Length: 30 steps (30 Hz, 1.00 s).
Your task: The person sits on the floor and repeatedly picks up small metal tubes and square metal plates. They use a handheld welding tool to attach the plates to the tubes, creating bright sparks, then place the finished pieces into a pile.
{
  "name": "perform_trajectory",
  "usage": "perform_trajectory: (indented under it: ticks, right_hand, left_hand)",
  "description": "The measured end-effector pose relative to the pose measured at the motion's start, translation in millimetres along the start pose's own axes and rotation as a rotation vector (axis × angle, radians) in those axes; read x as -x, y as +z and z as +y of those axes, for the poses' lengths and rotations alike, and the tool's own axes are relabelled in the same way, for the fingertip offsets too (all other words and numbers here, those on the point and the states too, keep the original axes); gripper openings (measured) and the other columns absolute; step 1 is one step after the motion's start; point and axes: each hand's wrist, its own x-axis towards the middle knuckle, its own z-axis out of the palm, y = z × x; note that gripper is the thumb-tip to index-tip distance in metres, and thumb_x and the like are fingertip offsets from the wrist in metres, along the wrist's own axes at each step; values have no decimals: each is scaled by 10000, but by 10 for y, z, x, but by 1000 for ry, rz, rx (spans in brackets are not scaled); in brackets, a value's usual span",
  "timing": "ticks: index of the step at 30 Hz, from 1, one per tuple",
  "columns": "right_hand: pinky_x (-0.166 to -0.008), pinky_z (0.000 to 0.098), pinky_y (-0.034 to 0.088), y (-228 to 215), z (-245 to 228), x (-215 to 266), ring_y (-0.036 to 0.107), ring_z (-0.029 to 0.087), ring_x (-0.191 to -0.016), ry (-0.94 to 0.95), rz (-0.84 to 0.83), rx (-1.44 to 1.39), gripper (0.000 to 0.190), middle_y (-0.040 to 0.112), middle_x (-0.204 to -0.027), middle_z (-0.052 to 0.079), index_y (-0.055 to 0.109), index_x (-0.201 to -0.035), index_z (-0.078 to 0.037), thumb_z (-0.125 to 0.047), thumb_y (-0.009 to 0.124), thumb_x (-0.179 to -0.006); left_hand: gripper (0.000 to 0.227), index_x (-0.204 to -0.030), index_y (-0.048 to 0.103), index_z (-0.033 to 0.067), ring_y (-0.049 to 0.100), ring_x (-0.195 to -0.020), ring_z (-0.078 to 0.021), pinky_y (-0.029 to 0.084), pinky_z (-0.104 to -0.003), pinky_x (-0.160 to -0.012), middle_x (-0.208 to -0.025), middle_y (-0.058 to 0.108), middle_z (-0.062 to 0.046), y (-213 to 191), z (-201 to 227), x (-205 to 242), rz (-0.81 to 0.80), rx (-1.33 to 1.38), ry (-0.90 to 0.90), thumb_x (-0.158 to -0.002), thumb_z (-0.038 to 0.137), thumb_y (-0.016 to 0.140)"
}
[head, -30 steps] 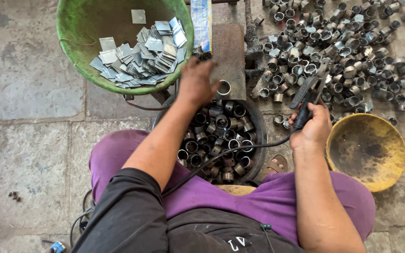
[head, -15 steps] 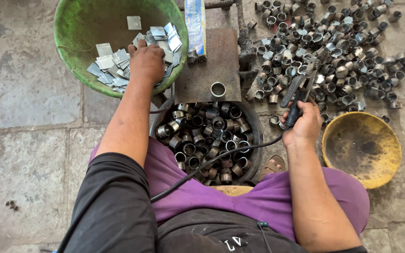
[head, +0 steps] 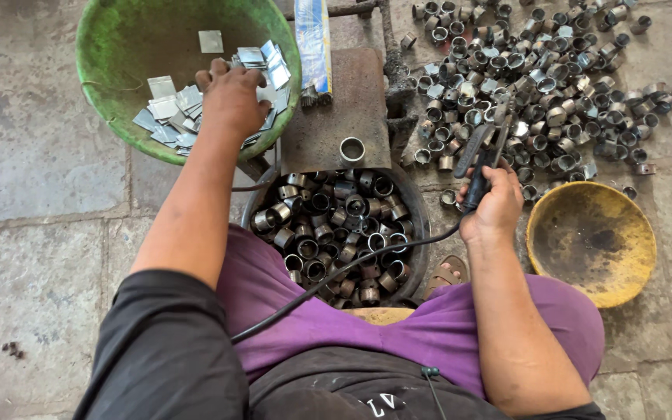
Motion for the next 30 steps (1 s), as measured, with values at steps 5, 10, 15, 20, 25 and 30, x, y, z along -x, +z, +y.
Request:
perform_trajectory:
  ticks: [5, 10, 15, 20, 25, 30]
  right_hand:
    - [-489, 334, 498, 31, 78, 0, 603, 187, -581, 62, -22, 54, 406, 684, -847, 94, 547, -1317, -50, -108, 603, -919]
    - [-476, 311, 490, 105, 179, 55, 605, 177, -563, 83, -70, 100, 390, 697, -833, 110, 563, -1285, -51, -108, 613, -902]
    - [-477, 281, 482, 104, 241, 156, 600, 145, -569, 62, -127, 197, 383, 702, -849, 101, 580, -1285, -26, -98, 615, -910]
    - [-496, 254, 491, 151, 315, 218, 644, 109, -630, 10, -183, 287, 392, 716, -889, 97, 600, -1295, 18, -41, 650, -910]
    - [-453, 239, 439, 249, 338, 303, 586, 97, -557, -2, -230, 404, 441, 717, -883, 76, 579, -1301, -9, -14, 694, -875]
    - [-481, 223, 453, 328, 305, 432, 598, 77, -589, -85, -274, 614, 475, 725, -869, 66, 577, -1308, -37, -33, 740, -862]
  left_hand:
    - [428, -1261, 692, 208, 457, -1333, -325, 277, -526, -1125, -1304, 668, -70, -101, 630, 284, -211, 148, -63, -912, 452, 729]
    - [457, -1263, 672, 189, 468, -1287, -315, 308, -483, -1074, -1279, 679, -38, 351, 1126, 586, -140, 337, 23, -863, 389, 769]
    - [481, -1250, 668, 172, 477, -1253, -302, 312, -458, -1049, -1223, 699, -29, 820, 1116, 631, -15, 426, 76, -836, 371, 811]
    - [566, -1298, 643, 166, 485, -1225, -313, 310, -461, -1048, -1217, 695, -50, 994, 1089, 673, -20, 449, 68, -808, 380, 829]
    - [651, -1336, 606, 151, 475, -1220, -336, 310, -473, -1010, -1224, 693, -67, 1014, 1061, 689, 33, 434, 95, -768, 361, 845]
    - [620, -1344, 605, 162, 493, -1234, -305, 315, -470, -1030, -1186, 710, -51, 1070, 1056, 661, 11, 465, 76, -800, 358, 829]
